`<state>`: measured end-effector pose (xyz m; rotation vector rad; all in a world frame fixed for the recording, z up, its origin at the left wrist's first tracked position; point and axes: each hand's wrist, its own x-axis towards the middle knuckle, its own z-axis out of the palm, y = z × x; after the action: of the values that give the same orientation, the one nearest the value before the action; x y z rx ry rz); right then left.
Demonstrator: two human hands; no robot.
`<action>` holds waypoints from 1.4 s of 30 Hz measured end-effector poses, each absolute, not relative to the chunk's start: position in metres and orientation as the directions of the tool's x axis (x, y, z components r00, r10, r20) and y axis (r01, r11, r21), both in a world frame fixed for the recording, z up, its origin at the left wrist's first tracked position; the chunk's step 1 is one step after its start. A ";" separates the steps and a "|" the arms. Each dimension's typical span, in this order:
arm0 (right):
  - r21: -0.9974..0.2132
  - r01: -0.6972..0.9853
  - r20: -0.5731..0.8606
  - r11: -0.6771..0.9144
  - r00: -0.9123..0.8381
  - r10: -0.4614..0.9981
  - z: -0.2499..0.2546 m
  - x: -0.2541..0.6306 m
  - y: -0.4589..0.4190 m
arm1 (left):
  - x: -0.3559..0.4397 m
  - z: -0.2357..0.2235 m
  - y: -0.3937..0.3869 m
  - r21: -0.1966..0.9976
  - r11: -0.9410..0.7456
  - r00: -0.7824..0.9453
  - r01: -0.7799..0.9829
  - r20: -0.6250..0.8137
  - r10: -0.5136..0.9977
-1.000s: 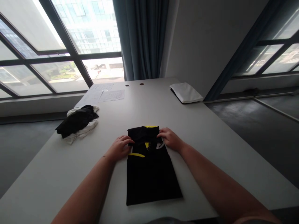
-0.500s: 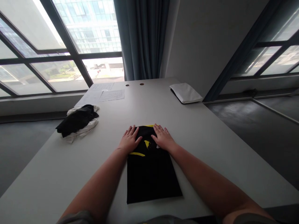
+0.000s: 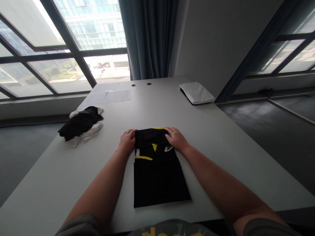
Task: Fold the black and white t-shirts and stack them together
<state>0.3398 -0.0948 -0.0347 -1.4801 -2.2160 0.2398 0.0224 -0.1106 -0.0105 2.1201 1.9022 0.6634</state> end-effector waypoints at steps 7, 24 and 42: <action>-0.360 0.818 0.336 0.448 -0.334 0.880 -0.036 0.339 -0.089 | 0.023 -0.009 -0.100 0.456 -0.106 0.017 0.884 0.195 0.981; -0.236 0.800 0.019 0.552 -0.564 0.825 -0.016 0.319 -0.113 | 0.057 -0.003 -0.131 0.252 -0.616 0.602 0.746 0.139 0.786; -0.606 0.378 0.333 0.700 -0.678 0.655 0.013 0.385 -0.236 | -0.022 0.011 -0.256 0.336 -0.562 0.558 0.756 0.118 0.822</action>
<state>0.3853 -0.2361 0.0126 -0.7890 -2.3681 0.6805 -0.0217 -0.2560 0.0112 2.5467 1.3156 0.3837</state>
